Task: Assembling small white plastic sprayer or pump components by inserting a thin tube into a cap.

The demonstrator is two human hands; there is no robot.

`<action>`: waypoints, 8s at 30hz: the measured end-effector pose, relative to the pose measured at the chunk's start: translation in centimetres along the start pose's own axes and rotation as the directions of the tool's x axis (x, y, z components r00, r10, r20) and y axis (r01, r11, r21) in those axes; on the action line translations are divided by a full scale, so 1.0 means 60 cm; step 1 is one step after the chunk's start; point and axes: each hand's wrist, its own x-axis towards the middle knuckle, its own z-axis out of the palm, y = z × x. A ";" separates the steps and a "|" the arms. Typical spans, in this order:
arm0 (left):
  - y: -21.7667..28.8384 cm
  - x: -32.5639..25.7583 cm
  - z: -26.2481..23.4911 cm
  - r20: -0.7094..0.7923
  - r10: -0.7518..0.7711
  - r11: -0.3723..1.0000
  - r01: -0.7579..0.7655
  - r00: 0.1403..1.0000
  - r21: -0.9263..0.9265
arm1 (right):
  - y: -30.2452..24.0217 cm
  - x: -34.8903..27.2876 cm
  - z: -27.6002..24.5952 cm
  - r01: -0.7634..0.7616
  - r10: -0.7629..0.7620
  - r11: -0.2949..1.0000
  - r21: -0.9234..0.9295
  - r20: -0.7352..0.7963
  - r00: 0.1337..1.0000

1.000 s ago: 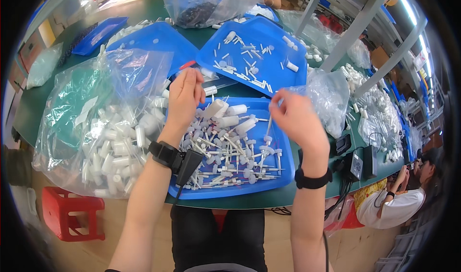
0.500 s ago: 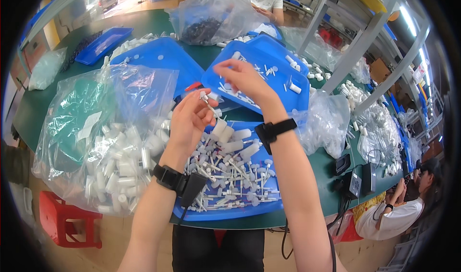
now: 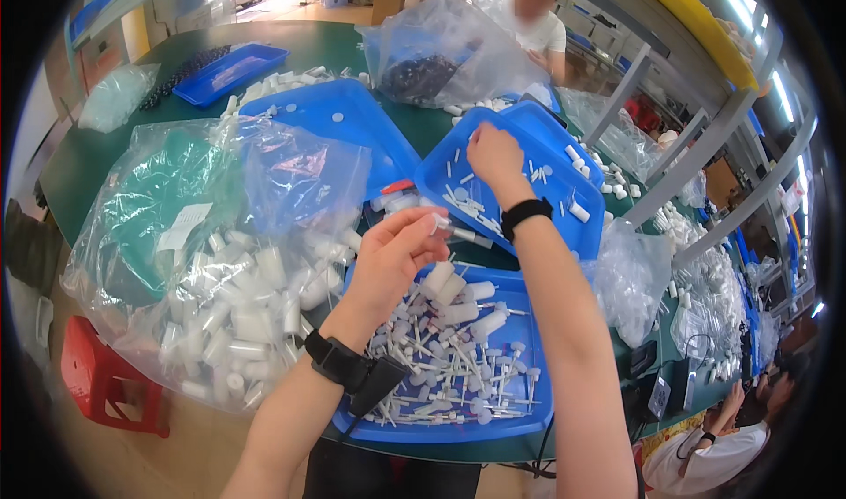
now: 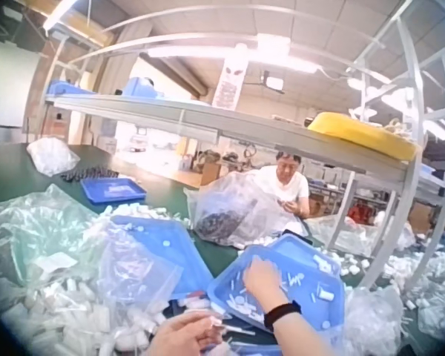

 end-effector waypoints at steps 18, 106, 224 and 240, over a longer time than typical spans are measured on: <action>0.006 -0.001 -0.024 0.060 0.031 0.995 -0.037 0.998 0.092 | 0.047 -0.299 -0.131 0.153 -0.283 0.876 0.457 0.230 0.931; 0.009 -0.020 0.004 0.279 -0.181 0.766 -0.043 0.943 0.642 | 0.052 -0.381 -0.167 -0.044 -0.091 0.406 0.913 0.088 0.992; -0.008 0.000 -0.046 -0.017 0.284 0.800 -0.227 0.959 0.555 | -0.142 -0.279 -0.336 0.307 -0.244 0.855 0.418 -0.197 0.949; 0.085 -0.017 -0.027 -0.266 0.925 0.357 -0.381 0.272 0.853 | -0.190 0.047 0.097 0.016 -0.041 0.998 0.063 0.407 0.912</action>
